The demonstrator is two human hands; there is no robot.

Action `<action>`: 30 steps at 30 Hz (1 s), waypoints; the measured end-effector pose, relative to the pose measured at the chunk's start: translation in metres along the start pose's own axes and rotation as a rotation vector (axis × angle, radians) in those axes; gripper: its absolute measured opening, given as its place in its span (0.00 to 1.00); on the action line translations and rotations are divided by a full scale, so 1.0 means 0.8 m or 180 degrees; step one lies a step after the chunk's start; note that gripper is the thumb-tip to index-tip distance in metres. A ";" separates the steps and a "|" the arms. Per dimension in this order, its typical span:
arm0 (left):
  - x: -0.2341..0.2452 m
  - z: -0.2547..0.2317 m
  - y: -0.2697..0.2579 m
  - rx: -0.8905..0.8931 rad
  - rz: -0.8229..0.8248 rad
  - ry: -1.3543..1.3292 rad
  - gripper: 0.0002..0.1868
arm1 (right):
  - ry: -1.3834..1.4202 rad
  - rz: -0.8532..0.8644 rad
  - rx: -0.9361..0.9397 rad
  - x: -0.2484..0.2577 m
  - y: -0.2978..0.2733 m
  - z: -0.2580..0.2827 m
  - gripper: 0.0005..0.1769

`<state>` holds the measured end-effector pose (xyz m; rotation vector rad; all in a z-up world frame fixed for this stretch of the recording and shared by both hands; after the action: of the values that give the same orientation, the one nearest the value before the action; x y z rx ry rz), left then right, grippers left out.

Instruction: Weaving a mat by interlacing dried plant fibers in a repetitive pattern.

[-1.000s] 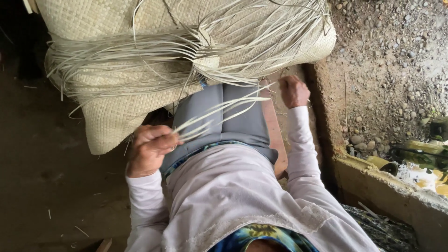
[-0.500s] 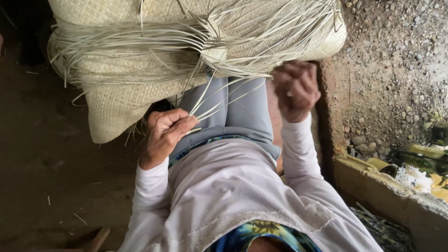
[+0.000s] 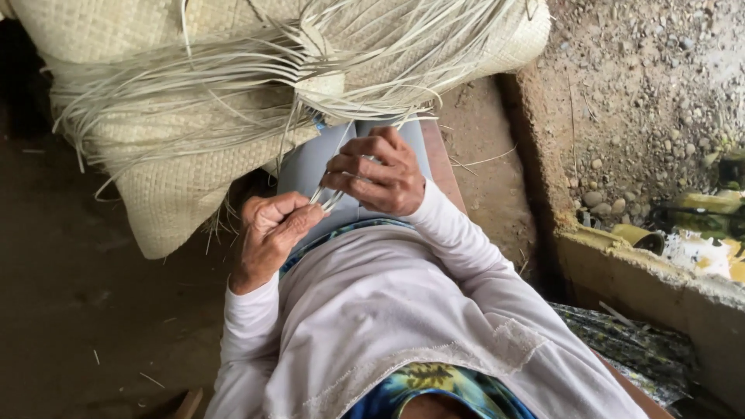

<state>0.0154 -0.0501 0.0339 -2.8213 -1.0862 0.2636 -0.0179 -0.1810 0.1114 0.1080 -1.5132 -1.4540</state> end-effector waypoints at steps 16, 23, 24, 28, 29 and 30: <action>-0.004 -0.010 0.001 0.0007 -0.0113 -0.0083 0.15 | 0.0224 -0.0169 0.0140 -0.012 -0.006 0.016 0.16; -0.004 0.017 -0.008 0.0081 -0.0155 -0.0053 0.13 | 0.0138 -0.0113 -0.0012 -0.009 -0.007 0.015 0.17; -0.004 0.018 -0.007 0.0082 -0.0157 -0.0060 0.13 | 0.0139 -0.0106 -0.0013 -0.007 -0.014 0.014 0.17; -0.011 0.013 -0.006 0.0089 -0.0161 -0.0024 0.12 | 0.0010 0.0044 -0.0578 -0.007 -0.074 -0.027 0.10; -0.012 0.010 -0.005 0.0097 -0.0205 -0.0130 0.13 | -0.0042 0.0031 -0.0756 -0.008 -0.097 -0.045 0.10; -0.012 0.010 -0.007 0.0096 -0.0223 -0.0137 0.13 | -0.0027 0.0041 -0.0747 -0.005 -0.118 -0.059 0.10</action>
<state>0.0032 -0.0518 0.0281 -2.7568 -1.1770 0.3331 -0.0352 -0.2376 0.0239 -0.0493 -1.3368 -1.6117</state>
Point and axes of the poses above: each hand's wrist, its own y-axis towards the middle knuckle, its own x-axis out of the back of the hand, z = x × y, the point moved 7 cm from there along y, towards the middle knuckle, and after that the axes turned 6 degrees about z, right-handed, at the moved point
